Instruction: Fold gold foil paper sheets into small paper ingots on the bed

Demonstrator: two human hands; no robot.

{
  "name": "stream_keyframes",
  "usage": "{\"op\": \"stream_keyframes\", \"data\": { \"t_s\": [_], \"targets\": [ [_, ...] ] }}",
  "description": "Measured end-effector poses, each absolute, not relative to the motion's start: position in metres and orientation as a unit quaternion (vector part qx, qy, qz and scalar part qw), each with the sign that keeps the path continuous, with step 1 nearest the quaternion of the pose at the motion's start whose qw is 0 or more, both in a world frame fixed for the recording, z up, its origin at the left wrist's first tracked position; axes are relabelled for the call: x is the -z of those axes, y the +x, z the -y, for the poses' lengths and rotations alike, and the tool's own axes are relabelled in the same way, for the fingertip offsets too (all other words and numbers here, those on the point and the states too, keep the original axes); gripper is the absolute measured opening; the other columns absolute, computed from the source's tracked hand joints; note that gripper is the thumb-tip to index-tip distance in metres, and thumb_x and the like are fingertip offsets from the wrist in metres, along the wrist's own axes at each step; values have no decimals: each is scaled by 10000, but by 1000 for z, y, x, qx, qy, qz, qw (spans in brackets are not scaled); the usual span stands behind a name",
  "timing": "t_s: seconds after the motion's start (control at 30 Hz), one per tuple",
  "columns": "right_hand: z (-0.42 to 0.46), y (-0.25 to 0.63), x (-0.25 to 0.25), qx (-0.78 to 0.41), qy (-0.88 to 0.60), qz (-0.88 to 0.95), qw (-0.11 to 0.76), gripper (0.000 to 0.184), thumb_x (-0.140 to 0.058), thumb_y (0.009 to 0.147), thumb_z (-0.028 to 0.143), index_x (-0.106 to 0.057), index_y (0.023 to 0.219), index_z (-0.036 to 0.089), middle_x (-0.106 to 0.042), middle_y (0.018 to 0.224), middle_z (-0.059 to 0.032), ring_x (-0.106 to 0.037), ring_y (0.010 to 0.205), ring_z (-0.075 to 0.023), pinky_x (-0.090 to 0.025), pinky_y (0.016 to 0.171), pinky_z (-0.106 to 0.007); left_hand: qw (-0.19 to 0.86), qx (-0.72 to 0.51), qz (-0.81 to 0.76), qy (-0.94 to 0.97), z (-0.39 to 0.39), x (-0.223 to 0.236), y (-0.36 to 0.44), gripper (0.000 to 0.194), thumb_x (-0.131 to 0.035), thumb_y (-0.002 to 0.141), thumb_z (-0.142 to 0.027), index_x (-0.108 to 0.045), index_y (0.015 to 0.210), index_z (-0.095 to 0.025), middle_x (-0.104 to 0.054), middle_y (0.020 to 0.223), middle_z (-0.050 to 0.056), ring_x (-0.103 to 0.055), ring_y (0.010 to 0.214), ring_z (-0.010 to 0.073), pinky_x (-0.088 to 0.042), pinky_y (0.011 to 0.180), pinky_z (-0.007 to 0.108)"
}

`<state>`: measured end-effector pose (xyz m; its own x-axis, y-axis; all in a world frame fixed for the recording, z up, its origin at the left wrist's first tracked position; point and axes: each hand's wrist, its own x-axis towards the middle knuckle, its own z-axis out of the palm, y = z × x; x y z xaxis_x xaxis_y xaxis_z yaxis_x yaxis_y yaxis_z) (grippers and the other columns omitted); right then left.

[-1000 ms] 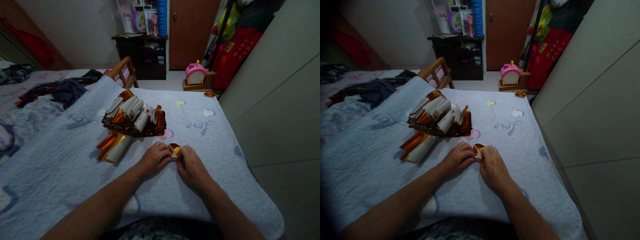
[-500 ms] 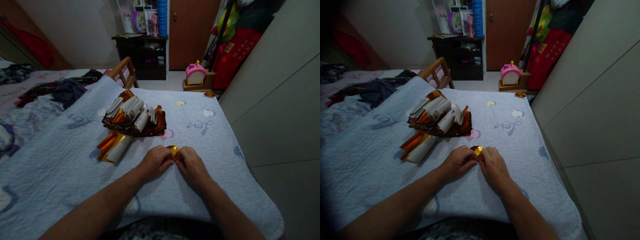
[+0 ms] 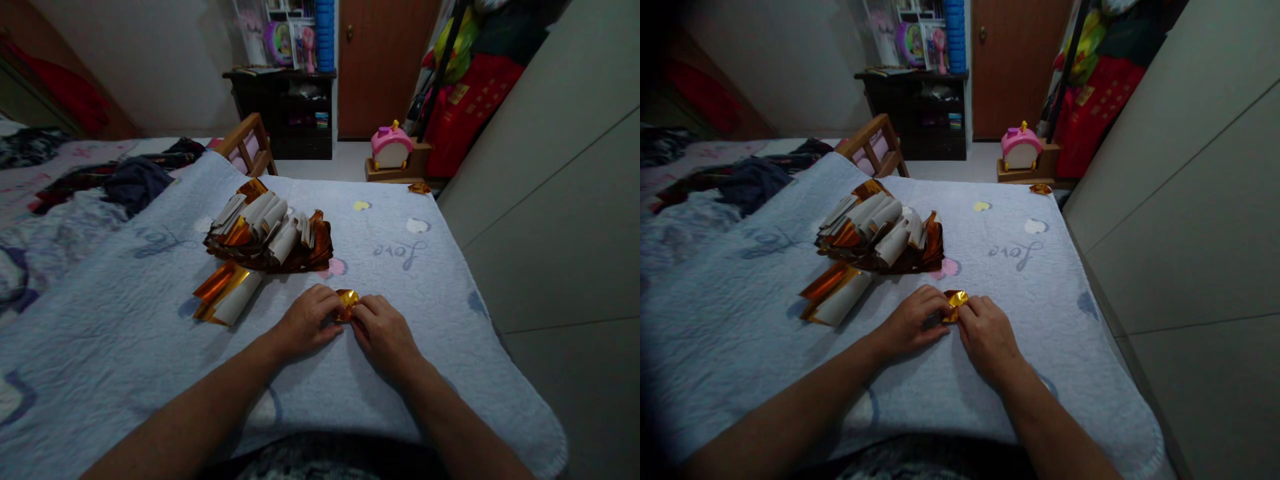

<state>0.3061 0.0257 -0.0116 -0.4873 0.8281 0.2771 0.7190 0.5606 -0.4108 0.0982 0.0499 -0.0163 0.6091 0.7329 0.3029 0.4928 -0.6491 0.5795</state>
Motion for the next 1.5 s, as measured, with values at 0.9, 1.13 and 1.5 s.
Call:
{"op": "stream_keyframes", "data": {
  "t_s": [0.9, 1.13, 1.5],
  "targets": [
    [-23, 305, 13, -121, -459, 848, 235, 175, -582, 911, 67, -677, 969, 201, -651, 979, -79, -563, 910, -222, -498, 798, -350, 103, -271, -374, 881, -50, 20, 98, 90, -618, 928, -220, -694, 901, -181, -689, 883, 69, -567, 844, 209, -486, 750, 352],
    [-24, 307, 15, -125, -459, 844, 247, 185, -573, 924, 76, -690, 988, 205, -654, 985, -84, -565, 914, -229, -513, 794, -367, 65, -283, -348, 891, -50, 21, 99, 164, -582, 974, -263, -716, 912, -190, -705, 861, 63, -572, 829, 205, -489, 741, 348],
    [-25, 305, 13, -135, -432, 850, 271, 161, -603, 947, 111, -694, 1041, 204, -710, 990, -66, -576, 878, -231, -521, 775, -362, 73, -317, -365, 872, -46, 20, 101, 154, -583, 972, -262, -726, 949, -211, -667, 1060, 87, -622, 924, 195, -540, 777, 330]
  ]
}}
